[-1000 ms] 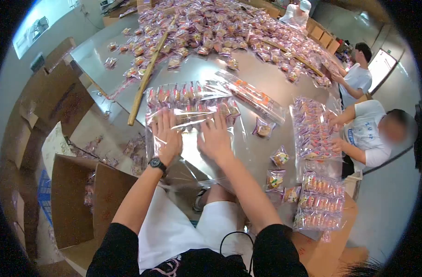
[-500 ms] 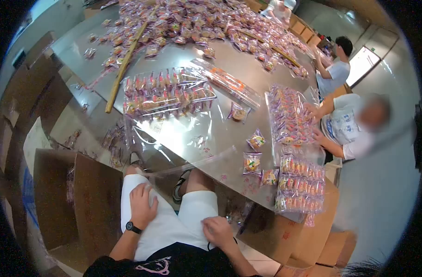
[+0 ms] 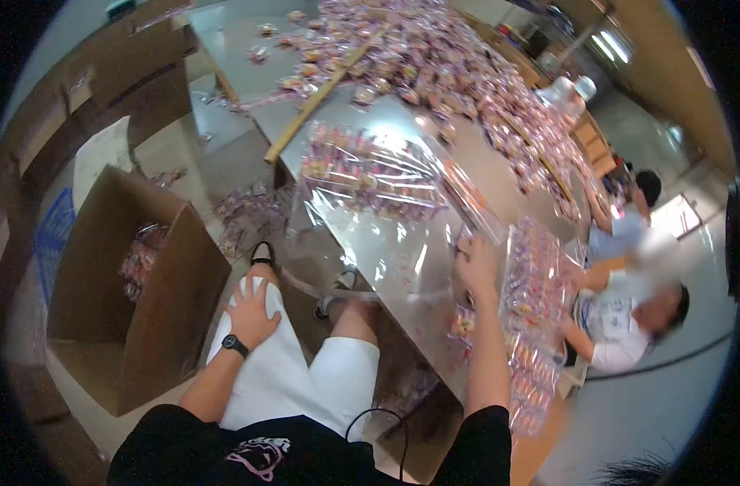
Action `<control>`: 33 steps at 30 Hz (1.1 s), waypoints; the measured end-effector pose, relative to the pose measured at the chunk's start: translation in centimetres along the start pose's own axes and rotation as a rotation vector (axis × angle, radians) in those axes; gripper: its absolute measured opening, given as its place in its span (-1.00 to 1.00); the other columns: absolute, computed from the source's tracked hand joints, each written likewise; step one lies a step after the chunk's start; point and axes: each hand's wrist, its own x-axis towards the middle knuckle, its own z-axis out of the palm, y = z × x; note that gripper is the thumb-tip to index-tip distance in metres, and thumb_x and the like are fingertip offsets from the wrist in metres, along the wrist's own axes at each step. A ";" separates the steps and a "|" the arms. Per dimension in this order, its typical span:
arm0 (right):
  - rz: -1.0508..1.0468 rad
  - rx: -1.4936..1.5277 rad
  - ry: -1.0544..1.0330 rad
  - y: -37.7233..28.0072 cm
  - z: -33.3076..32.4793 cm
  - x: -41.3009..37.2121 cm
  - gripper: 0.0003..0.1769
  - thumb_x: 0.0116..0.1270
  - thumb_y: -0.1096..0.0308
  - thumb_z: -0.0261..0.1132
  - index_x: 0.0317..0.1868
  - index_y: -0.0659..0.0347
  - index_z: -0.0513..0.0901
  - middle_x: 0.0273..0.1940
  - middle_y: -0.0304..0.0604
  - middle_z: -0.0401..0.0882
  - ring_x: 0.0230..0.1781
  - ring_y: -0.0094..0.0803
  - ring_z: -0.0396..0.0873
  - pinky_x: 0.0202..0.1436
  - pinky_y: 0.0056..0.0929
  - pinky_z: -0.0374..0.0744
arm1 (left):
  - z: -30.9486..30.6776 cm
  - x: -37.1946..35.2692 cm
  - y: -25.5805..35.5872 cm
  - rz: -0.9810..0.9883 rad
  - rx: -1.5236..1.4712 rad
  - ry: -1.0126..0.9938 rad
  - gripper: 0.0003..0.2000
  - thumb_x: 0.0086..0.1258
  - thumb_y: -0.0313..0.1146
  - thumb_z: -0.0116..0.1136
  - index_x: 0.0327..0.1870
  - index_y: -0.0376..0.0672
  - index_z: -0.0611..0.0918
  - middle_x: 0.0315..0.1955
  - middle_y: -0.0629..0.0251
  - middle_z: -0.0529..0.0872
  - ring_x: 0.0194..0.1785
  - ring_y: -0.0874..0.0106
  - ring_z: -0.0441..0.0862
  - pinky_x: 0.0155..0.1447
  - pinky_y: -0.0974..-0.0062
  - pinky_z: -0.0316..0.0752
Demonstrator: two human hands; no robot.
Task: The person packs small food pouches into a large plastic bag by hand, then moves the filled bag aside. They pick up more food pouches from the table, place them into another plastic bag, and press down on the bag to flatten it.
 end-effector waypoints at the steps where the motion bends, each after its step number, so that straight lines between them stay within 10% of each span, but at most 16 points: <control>1: 0.069 -0.067 -0.074 1.2 0.7 1.8 -0.33 0.30 0.26 0.35 0.41 0.30 0.49 0.26 0.27 0.57 0.30 0.22 0.53 0.36 0.09 0.50 | 0.3 0.4 0.0 -0.020 -0.011 0.010 -0.10 0.24 0.00 0.43 0.62 0.00 0.30 0.67 0.04 0.14 0.64 -0.21 0.15 0.34 -0.61 0.33; 5: 0.258 -0.083 -0.228 0.0 0.5 3.1 -0.25 0.25 0.14 0.43 0.40 0.31 0.49 0.25 0.24 0.57 0.26 0.23 0.55 0.32 0.12 0.50 | 0.1 1.6 -0.3 -0.083 -0.007 0.035 -0.11 0.22 0.03 0.44 0.59 -0.01 0.31 0.65 0.01 0.15 0.59 -0.20 0.22 0.28 -0.56 0.41; 9: 0.167 -0.165 0.137 -0.1 -0.2 2.1 -0.31 0.25 0.16 0.53 0.29 0.30 0.50 0.15 0.11 0.60 0.19 0.03 0.59 0.27 -0.04 0.55 | -0.9 1.7 -1.7 -0.123 -0.112 0.066 -0.14 0.21 0.03 0.44 0.53 -0.03 0.34 0.57 -0.02 0.26 0.49 -0.14 0.34 0.17 -0.40 0.51; 13: 0.220 0.967 0.241 -9.4 -3.7 -2.8 -0.35 0.22 0.36 0.62 0.22 0.25 0.45 -0.01 -0.15 0.63 0.01 -0.31 0.63 0.15 -0.29 0.62 | -0.4 2.0 -2.2 -0.136 -0.061 0.107 -0.13 0.21 0.02 0.44 0.52 -0.10 0.34 0.54 -0.06 0.29 0.47 -0.13 0.36 0.19 -0.39 0.50; 15: -0.192 0.795 0.108 -14.9 -3.1 -6.7 -0.38 0.26 0.33 0.59 0.23 0.25 0.48 -0.13 -0.16 0.66 -0.17 -0.33 0.66 -0.02 -0.31 0.66 | -1.1 2.3 -2.0 -0.112 -0.025 0.119 -0.14 0.22 0.02 0.43 0.52 -0.11 0.34 0.54 -0.06 0.29 0.46 -0.14 0.38 0.20 -0.39 0.49; 17: -0.192 0.400 -0.355 -21.6 -4.3 -7.7 -0.44 0.29 0.30 0.55 0.21 0.25 0.52 -0.17 -0.11 0.67 -0.20 -0.36 0.66 -0.06 -0.33 0.67 | -1.0 2.1 -1.5 -0.093 -0.057 0.115 -0.14 0.23 0.02 0.42 0.53 -0.12 0.33 0.52 -0.07 0.31 0.45 -0.15 0.39 0.21 -0.39 0.47; 20: 0.148 0.618 -0.543 -22.1 1.1 -5.2 -0.43 0.31 0.29 0.54 0.22 0.29 0.49 -0.05 -0.09 0.65 -0.12 -0.35 0.66 -0.01 -0.36 0.64 | 0.0 2.2 -1.4 -0.059 -0.096 0.082 -0.15 0.24 0.04 0.41 0.53 -0.10 0.33 0.52 -0.08 0.33 0.44 -0.15 0.40 0.21 -0.40 0.47; 23: -0.365 0.276 -0.173 -19.6 3.5 -3.4 -0.40 0.30 0.28 0.51 0.29 0.23 0.50 0.02 0.00 0.65 0.00 -0.21 0.65 0.11 -0.24 0.61 | 0.3 1.9 -1.3 -0.056 -0.054 0.085 -0.18 0.27 0.06 0.38 0.53 -0.05 0.35 0.53 -0.12 0.33 0.46 -0.20 0.39 0.23 -0.46 0.44; 28: 0.101 0.350 -0.393 -15.6 1.2 -2.9 -0.23 0.29 0.13 0.49 0.43 0.30 0.48 0.05 0.18 0.73 0.02 0.00 0.73 0.09 -0.14 0.65 | 0.2 1.6 -1.8 -0.097 -0.017 0.172 -0.16 0.28 0.05 0.38 0.55 -0.07 0.32 0.51 -0.14 0.32 0.47 -0.24 0.38 0.22 -0.46 0.44; 33: -0.109 0.267 -0.098 -6.5 3.8 -1.2 -0.31 0.28 0.15 0.50 0.35 0.32 0.55 -0.06 0.18 0.77 -0.09 0.05 0.74 0.04 -0.08 0.64 | 0.4 1.9 -2.9 -0.091 -0.027 0.219 -0.16 0.24 0.02 0.39 0.53 -0.09 0.31 0.49 -0.11 0.31 0.44 -0.22 0.41 0.19 -0.38 0.48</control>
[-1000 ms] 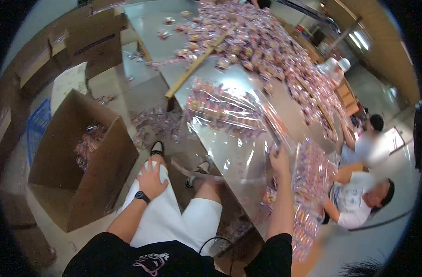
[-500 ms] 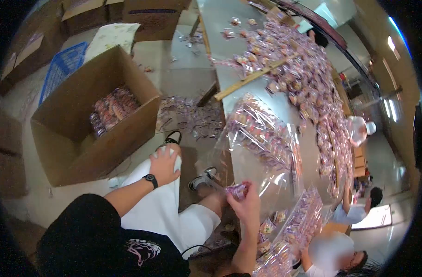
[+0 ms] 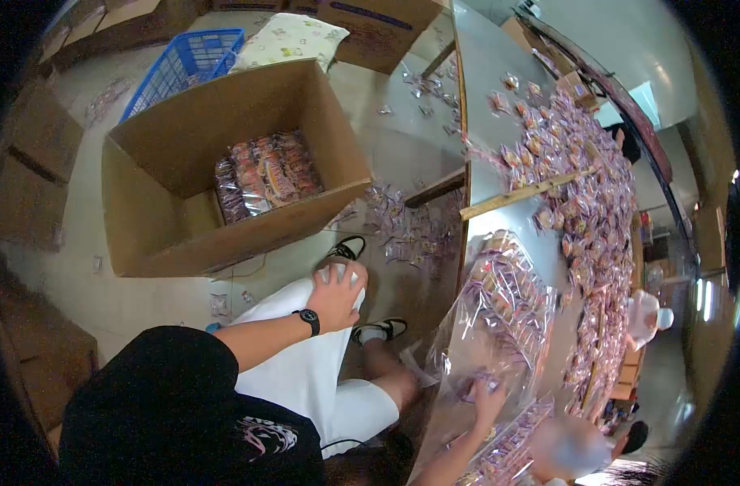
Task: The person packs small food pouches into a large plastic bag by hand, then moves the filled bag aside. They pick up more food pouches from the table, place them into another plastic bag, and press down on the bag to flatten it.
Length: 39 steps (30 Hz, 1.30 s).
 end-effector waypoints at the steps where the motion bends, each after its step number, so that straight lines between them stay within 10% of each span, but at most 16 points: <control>1: -0.070 -0.133 0.060 -0.2 -0.1 0.3 -0.34 0.28 0.18 0.49 0.32 0.32 0.57 -0.07 0.17 0.78 -0.11 0.03 0.75 0.03 -0.08 0.64 | -0.2 0.1 0.1 0.004 -0.010 -0.027 -0.17 0.26 0.03 0.38 0.52 -0.09 0.33 0.48 -0.12 0.33 0.45 -0.22 0.39 0.21 -0.39 0.46; 6: 0.219 0.091 0.096 -9.5 1.5 0.0 -0.54 0.23 0.26 0.54 0.03 0.36 0.65 -0.18 0.06 0.73 -0.16 -0.09 0.70 0.00 -0.13 0.62 | -0.6 0.5 0.2 0.014 -0.062 -0.078 -0.18 0.25 0.00 0.36 0.52 -0.12 0.33 0.48 -0.12 0.34 0.45 -0.20 0.40 0.27 -0.37 0.44; 20: 0.369 0.328 -0.021 -20.1 6.0 1.7 -0.33 0.27 0.19 0.63 0.28 0.34 0.61 0.03 -0.06 0.73 -0.03 -0.35 0.67 0.10 -0.31 0.62 | 0.1 0.8 1.0 -0.004 -0.065 -0.046 -0.22 0.24 -0.04 0.34 0.49 -0.16 0.39 0.51 -0.13 0.32 0.46 -0.23 0.37 0.36 -0.41 0.36; 23: 0.070 0.122 0.325 -20.3 8.3 1.7 -0.47 0.33 0.24 0.59 0.22 0.32 0.67 -0.02 -0.08 0.77 -0.11 -0.34 0.69 -0.01 -0.27 0.64 | 0.3 0.6 1.3 0.008 -0.052 -0.008 -0.23 0.23 -0.04 0.34 0.47 -0.17 0.42 0.50 -0.13 0.33 0.46 -0.23 0.38 0.37 -0.42 0.35; 31: -0.343 0.189 0.437 -19.0 12.7 3.4 -0.65 0.29 0.57 0.56 0.08 0.34 0.76 0.00 0.01 0.73 0.06 -0.15 0.75 0.10 -0.22 0.73 | 0.3 0.3 2.1 0.038 -0.043 0.019 -0.32 0.27 -0.06 0.33 0.40 -0.18 0.51 0.46 -0.11 0.40 0.48 -0.23 0.35 0.40 -0.43 0.32; 39: -0.261 0.272 0.265 -17.9 11.8 3.2 -0.53 0.28 0.38 0.52 0.20 0.20 0.71 0.11 0.01 0.64 -0.02 -0.15 0.73 0.11 -0.21 0.68 | -0.1 2.0 6.3 0.163 -1.114 -0.088 -0.32 0.51 -0.04 0.33 0.51 -0.26 0.44 0.36 -0.14 0.61 0.35 0.04 0.63 0.42 0.12 0.52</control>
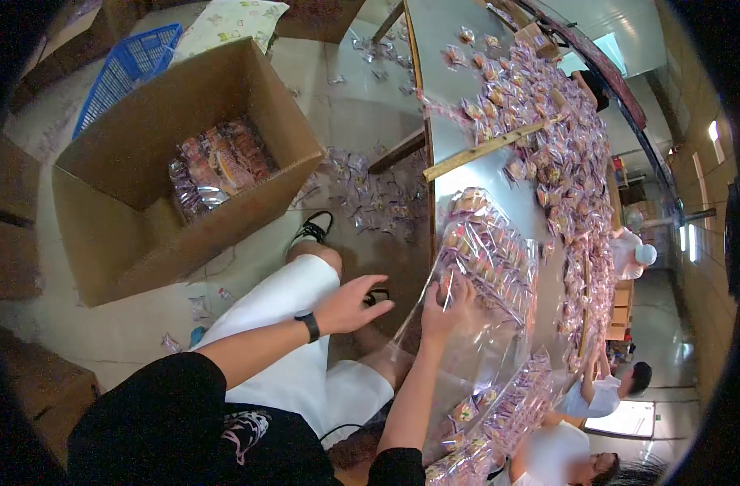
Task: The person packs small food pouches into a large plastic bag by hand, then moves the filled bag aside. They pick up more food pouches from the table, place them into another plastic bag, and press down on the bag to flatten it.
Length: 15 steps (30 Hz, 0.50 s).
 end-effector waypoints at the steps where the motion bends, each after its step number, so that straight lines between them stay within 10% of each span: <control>1: -0.011 -0.064 -0.004 0.8 -0.4 -0.3 -0.54 0.29 0.38 0.52 0.20 0.21 0.70 0.12 -0.01 0.65 -0.01 -0.18 0.73 0.10 -0.22 0.68 | 1.7 0.5 0.8 -0.020 -0.095 -0.014 -0.29 0.51 -0.03 0.34 0.54 -0.26 0.41 0.38 -0.14 0.60 0.34 0.07 0.65 0.38 0.14 0.55; 10: 0.363 0.010 -0.278 3.8 -7.5 2.2 -0.54 0.42 0.43 0.46 0.27 0.31 0.61 0.11 -0.11 0.71 0.09 -0.36 0.66 0.22 -0.32 0.58 | 10.7 0.4 5.7 -0.004 -0.233 -0.282 -0.44 0.58 -0.12 0.21 0.44 -0.30 0.51 -0.15 -0.08 0.85 -0.13 0.06 0.84 -0.01 0.13 0.69; 11: 0.122 -0.208 -0.258 4.9 -8.2 1.9 -0.53 0.38 0.46 0.50 0.26 0.29 0.60 0.10 -0.14 0.70 0.04 -0.45 0.64 0.13 -0.39 0.60 | 11.2 0.1 6.3 -0.010 -0.203 -0.291 -0.47 0.58 -0.12 0.20 0.42 -0.30 0.54 -0.17 -0.09 0.85 -0.14 0.03 0.84 -0.02 0.11 0.69; 15: 0.393 0.219 -0.165 4.4 -8.2 -0.3 -0.49 0.33 0.49 0.55 0.26 0.30 0.62 0.08 -0.19 0.66 -0.02 -0.53 0.61 -0.05 -0.50 0.58 | 11.2 -1.5 6.5 -0.009 -0.221 -0.355 -0.53 0.59 -0.12 0.19 0.34 -0.28 0.60 -0.19 -0.06 0.86 -0.19 0.06 0.84 -0.05 0.13 0.70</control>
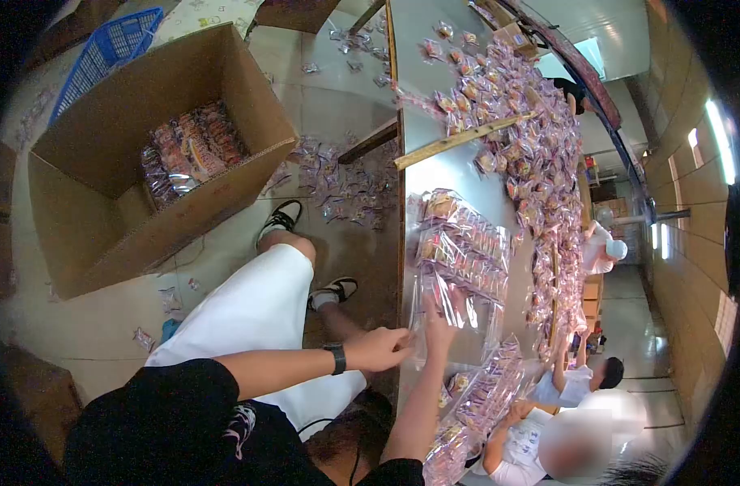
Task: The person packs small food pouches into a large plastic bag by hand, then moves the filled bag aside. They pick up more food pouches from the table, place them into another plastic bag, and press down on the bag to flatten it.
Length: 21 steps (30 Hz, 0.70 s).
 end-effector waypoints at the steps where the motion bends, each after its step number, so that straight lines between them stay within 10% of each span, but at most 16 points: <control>1: 0.094 0.069 -0.007 0.5 0.0 -0.5 -0.46 0.35 0.46 0.56 0.29 0.32 0.60 0.10 -0.16 0.68 -0.01 -0.50 0.63 0.00 -0.48 0.59 | -0.4 -0.6 -0.2 -0.030 -0.007 -0.022 -0.54 0.59 -0.11 0.19 0.31 -0.27 0.63 -0.19 -0.05 0.86 -0.19 0.07 0.84 -0.04 0.14 0.70; 7: 0.185 0.179 -0.011 -0.3 2.3 -1.7 -0.43 0.41 0.36 0.55 0.32 0.42 0.59 0.14 -0.12 0.73 0.05 -0.45 0.67 0.08 -0.40 0.63 | -3.2 -4.3 -2.4 -0.030 0.071 -0.037 -0.62 0.59 -0.07 0.18 0.14 -0.18 0.75 -0.14 0.02 0.87 -0.15 0.09 0.84 -0.01 0.17 0.69; 12: 0.270 -0.344 -0.072 0.8 1.4 -2.1 -0.52 0.57 0.24 0.36 0.37 0.31 0.61 0.14 0.00 0.74 0.19 -0.28 0.67 0.27 -0.25 0.58 | -8.0 -7.3 -2.6 -0.104 0.318 0.103 -0.64 0.57 -0.04 0.16 0.01 -0.16 0.76 -0.28 -0.04 0.80 -0.14 -0.02 0.78 -0.03 0.06 0.62; 15: 0.245 0.048 -0.122 0.8 1.6 -2.1 -0.51 0.57 0.35 0.33 0.44 0.25 0.55 0.30 0.02 0.66 0.29 -0.23 0.62 0.34 -0.23 0.56 | -12.9 -8.1 -3.1 -0.147 0.649 0.169 -0.62 0.57 -0.02 0.12 -0.09 -0.19 0.77 -0.18 0.01 0.81 0.03 -0.01 0.73 0.05 -0.14 0.55; 18: -0.074 0.035 -0.134 0.2 1.6 -2.6 -0.40 0.55 0.44 0.32 0.55 0.24 0.44 0.41 0.02 0.56 0.32 -0.26 0.58 0.37 -0.27 0.55 | -15.9 -9.2 -5.1 -0.014 1.026 0.399 -0.54 0.55 0.02 0.12 0.18 -0.19 0.69 0.15 0.01 0.72 0.28 -0.01 0.61 0.11 -0.27 0.50; 21: 0.029 0.104 -0.106 0.0 2.1 -2.9 -0.23 0.48 0.50 0.39 0.63 0.24 0.31 0.41 -0.01 0.54 0.31 -0.35 0.55 0.38 -0.33 0.54 | -17.1 -9.0 -6.5 -0.332 1.067 0.472 -0.31 0.50 0.10 0.17 0.49 -0.20 0.45 0.35 -0.01 0.53 0.41 -0.04 0.47 0.19 -0.35 0.47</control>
